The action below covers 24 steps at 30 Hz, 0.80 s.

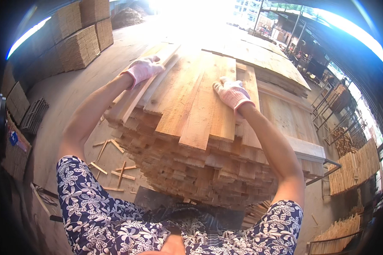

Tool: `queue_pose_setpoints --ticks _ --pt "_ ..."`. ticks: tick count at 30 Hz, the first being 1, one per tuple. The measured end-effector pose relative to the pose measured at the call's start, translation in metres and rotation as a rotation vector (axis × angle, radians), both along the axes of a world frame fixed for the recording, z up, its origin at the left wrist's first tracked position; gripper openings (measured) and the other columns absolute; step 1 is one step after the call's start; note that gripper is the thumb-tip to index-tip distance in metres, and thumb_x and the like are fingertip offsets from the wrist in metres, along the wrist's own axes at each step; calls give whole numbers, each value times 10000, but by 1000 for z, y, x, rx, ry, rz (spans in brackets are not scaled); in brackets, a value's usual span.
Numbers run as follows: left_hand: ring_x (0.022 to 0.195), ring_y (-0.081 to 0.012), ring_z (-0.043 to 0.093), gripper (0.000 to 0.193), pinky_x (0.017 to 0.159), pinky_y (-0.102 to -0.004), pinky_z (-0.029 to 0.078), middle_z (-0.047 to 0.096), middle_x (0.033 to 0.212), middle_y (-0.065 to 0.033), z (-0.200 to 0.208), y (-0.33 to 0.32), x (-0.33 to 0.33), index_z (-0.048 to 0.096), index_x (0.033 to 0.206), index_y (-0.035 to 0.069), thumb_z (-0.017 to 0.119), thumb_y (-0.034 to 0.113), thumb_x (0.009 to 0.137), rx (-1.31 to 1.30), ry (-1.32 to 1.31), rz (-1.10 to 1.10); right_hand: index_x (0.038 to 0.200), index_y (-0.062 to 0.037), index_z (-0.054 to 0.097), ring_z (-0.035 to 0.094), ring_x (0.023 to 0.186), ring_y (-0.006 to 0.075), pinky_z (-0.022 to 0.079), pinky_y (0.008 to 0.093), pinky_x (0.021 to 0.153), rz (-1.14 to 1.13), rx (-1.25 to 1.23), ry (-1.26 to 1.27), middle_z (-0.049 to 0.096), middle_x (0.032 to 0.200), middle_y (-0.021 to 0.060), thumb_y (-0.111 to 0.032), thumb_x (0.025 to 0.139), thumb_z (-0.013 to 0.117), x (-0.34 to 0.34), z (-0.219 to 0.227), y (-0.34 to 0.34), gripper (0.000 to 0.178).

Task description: The person repeatedly picks up bundles of wooden planks from a lower pile and stacks them onto a higher pile. They wear pink gloves and handle the wood by hand, lifting and placing the planks in a repetitive cycle.

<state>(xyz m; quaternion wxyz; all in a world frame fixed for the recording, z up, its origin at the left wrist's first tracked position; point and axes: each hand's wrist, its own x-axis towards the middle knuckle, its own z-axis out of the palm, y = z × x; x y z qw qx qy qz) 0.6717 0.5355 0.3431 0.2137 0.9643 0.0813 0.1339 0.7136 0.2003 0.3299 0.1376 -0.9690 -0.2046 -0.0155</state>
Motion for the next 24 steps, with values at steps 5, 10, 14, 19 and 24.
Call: queue_pose_setpoints --ticks 5,10,14,19,24 --pt "719 -200 641 625 644 -341 571 648 968 -171 56 -128 4 495 1332 -12 541 505 983 -394 -83 -393 1532 -87 387 549 1317 310 417 364 1151 61 264 435 394 1579 172 -385 970 628 10 56 -46 680" --pt "844 -243 693 329 720 -344 618 679 1020 -143 77 -207 -4 506 1256 19 549 259 1035 -567 -145 -595 1436 -49 443 591 1224 312 491 396 1050 224 920 8 539 1363 191 -272 938 674 38 40 -48 593" --pt "894 -216 677 460 706 -309 584 636 989 -110 67 -196 -31 535 1314 19 458 394 1061 -436 -14 -693 1344 -82 539 596 1228 326 487 399 1046 97 532 -239 575 1328 183 -209 959 611 45 27 -78 412" --pt "944 -281 644 555 810 -390 554 641 972 -168 -25 -154 -149 586 1206 34 446 547 1048 146 -799 -775 1265 -136 634 589 1270 324 473 378 1076 -162 168 -47 578 1381 162 -124 991 517 52 2 -72 298" --pt "1158 -304 561 599 1083 -542 401 602 1171 -114 -83 -175 -173 617 1274 157 579 630 909 522 -872 -530 1265 -117 593 585 1274 329 535 386 983 -9 -253 -259 547 1391 138 -213 1008 506 74 -27 -77 288"
